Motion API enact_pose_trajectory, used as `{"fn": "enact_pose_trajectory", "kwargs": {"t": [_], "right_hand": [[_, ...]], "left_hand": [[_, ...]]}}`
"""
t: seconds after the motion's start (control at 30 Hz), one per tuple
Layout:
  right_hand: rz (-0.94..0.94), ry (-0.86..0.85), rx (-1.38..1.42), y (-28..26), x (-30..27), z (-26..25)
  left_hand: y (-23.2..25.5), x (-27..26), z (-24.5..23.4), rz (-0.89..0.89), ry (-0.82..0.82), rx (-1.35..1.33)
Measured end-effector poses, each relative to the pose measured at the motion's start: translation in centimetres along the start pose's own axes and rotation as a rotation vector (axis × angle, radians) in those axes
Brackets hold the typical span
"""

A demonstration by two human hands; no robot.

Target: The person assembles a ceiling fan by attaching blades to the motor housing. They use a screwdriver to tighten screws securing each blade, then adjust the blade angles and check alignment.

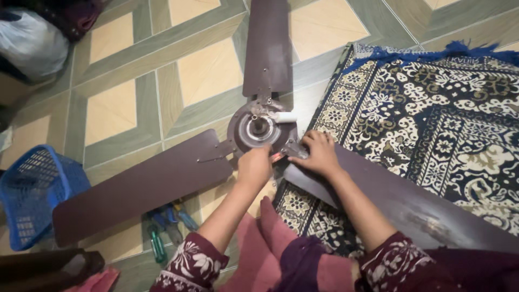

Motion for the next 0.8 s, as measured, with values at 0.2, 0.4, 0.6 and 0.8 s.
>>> {"fn": "enact_pose_trajectory", "kwargs": {"t": [0.2,0.4,0.6,0.8], "right_hand": [[0.065,0.033,0.042,-0.3,0.3,-0.7],[0.108,0.006,0.088,-0.5,0.6,-1.2],[0.122,0.005,0.090,-0.8,0.5,-1.7],[0.146,-0.028,0.095,-0.7,0.6,-1.5]], "left_hand": [[0.4,2.8,2.5,0.104,-0.003,0.157],[2.1,3.1,1.9,0.274,0.043,0.196],[2.9,4.7,2.6,0.302,-0.090,0.344],[3.1,7.0,2.7,0.397,-0.140,0.395]]}}
Point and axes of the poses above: each hand's wrist, its own x-axis towards the middle knuckle, its own z-axis out of the palm, y = z × x, the point moved 9 cm from there along x, towards the middle knuckle, and after that the axes turned 2 degrees about y, right-handed, at the moved point
